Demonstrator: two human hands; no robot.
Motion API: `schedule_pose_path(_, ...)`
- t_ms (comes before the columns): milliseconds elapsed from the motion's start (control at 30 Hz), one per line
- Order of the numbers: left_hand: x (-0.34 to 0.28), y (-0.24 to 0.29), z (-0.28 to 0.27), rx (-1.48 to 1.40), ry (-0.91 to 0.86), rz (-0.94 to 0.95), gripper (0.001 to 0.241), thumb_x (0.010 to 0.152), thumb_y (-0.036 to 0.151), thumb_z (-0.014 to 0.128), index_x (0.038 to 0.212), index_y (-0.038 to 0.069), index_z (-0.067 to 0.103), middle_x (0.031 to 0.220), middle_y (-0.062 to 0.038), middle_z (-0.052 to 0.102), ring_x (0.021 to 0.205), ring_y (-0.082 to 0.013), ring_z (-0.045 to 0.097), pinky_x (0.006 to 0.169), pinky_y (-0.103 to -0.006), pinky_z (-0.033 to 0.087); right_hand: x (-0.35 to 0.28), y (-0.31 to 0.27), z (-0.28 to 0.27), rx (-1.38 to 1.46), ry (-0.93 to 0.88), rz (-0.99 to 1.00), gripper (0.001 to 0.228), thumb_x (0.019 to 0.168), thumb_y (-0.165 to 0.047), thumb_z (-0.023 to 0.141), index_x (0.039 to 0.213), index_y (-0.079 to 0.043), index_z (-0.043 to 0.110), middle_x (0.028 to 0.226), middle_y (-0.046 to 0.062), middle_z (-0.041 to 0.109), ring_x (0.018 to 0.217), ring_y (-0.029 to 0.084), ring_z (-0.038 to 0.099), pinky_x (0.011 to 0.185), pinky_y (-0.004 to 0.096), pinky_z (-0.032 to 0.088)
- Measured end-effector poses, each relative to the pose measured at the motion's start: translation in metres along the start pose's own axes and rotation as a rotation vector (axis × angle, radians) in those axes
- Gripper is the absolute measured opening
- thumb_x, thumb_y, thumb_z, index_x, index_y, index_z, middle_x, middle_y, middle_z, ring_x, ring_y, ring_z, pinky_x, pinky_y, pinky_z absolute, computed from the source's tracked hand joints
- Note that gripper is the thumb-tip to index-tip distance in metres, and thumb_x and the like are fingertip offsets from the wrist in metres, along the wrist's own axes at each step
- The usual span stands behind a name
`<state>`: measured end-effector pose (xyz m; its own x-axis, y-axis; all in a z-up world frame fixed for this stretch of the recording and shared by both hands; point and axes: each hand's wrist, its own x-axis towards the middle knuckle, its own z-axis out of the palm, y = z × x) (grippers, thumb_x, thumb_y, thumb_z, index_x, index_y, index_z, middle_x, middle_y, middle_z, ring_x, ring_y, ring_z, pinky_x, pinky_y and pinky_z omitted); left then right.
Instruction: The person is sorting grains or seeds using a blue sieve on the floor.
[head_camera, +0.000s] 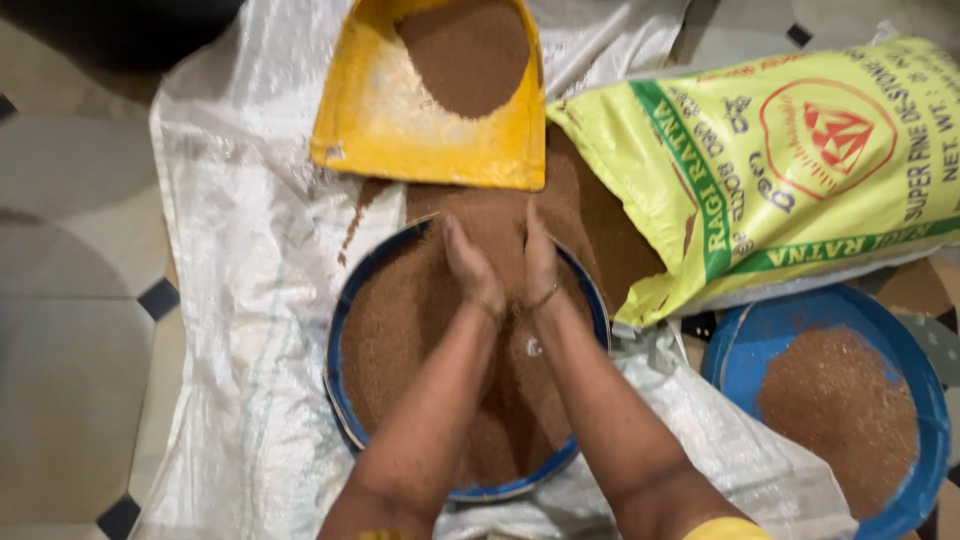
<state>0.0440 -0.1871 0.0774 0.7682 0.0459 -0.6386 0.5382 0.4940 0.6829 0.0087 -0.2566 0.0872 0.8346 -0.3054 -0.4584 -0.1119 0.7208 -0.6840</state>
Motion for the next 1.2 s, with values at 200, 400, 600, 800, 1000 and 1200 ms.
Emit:
schedule_pose_path(200,0.098,0.015,0.033,0.195,-0.336,0.529,0.07,0.107,0.052,0.032,0.159,0.006,0.03,0.169,-0.013,0.027,0.155,-0.025,0.027,0.123,-0.0373,0.019,0.092,0.004,-0.012,-0.464,0.069,-0.395,0.054,0.105,-0.037,0.049,0.152,-0.014,0.037,0.15,0.003,0.043,0.132,0.013,0.043,0.103,0.035,0.04)
schedule_pose_path(400,0.066,-0.035,-0.094,1.66,-0.714,0.386,0.065,0.096,0.065,0.038,0.146,0.029,0.054,0.157,-0.004,0.046,0.146,-0.0292,0.042,0.123,-0.0553,0.024,0.026,0.055,-0.092,-1.838,-0.216,-0.146,0.067,0.091,-0.063,0.063,0.146,-0.025,0.057,0.15,0.014,0.05,0.135,0.036,0.048,0.112,0.053,0.037)
schedule_pose_path(600,-0.059,-0.055,-0.154,1.496,-0.399,0.289,0.055,0.102,0.054,0.029,0.143,0.029,0.053,0.154,-0.004,0.048,0.148,-0.0254,0.035,0.122,-0.052,0.025,-0.095,0.134,-0.117,-0.652,0.375,-0.049,0.05,0.09,-0.04,0.061,0.124,-0.004,0.072,0.12,0.02,0.074,0.105,0.029,0.07,0.093,0.046,0.057)
schedule_pose_path(800,-0.067,-0.012,-0.058,0.105,0.156,-0.289,0.061,0.102,0.056,0.038,0.146,0.015,0.048,0.142,-0.016,0.056,0.126,-0.0274,0.06,0.099,-0.0432,0.057,-0.07,0.044,0.002,0.017,0.324,0.257,0.057,0.102,-0.051,0.043,0.145,-0.014,0.045,0.141,0.013,0.053,0.128,0.027,0.055,0.102,0.045,0.052)
schedule_pose_path(1000,0.054,0.059,0.003,0.058,-0.202,0.26,0.065,0.104,0.057,0.029,0.158,0.021,0.024,0.166,-0.006,0.017,0.153,-0.0272,0.019,0.119,-0.0572,0.019,0.022,-0.048,0.027,-0.326,0.04,-0.293,0.081,0.103,-0.054,0.053,0.163,-0.009,0.024,0.166,0.008,0.018,0.152,0.02,0.014,0.116,0.053,0.017)
schedule_pose_path(1200,0.117,0.069,-0.156,1.441,0.06,0.634,0.059,0.102,0.044,0.045,0.153,0.013,0.04,0.161,-0.014,0.034,0.15,-0.0292,0.025,0.12,-0.0553,0.02,0.0,-0.004,-0.171,-1.282,0.597,-0.415,0.053,0.086,-0.036,0.074,0.132,-0.011,0.068,0.136,0.017,0.064,0.125,0.03,0.063,0.108,0.042,0.048)
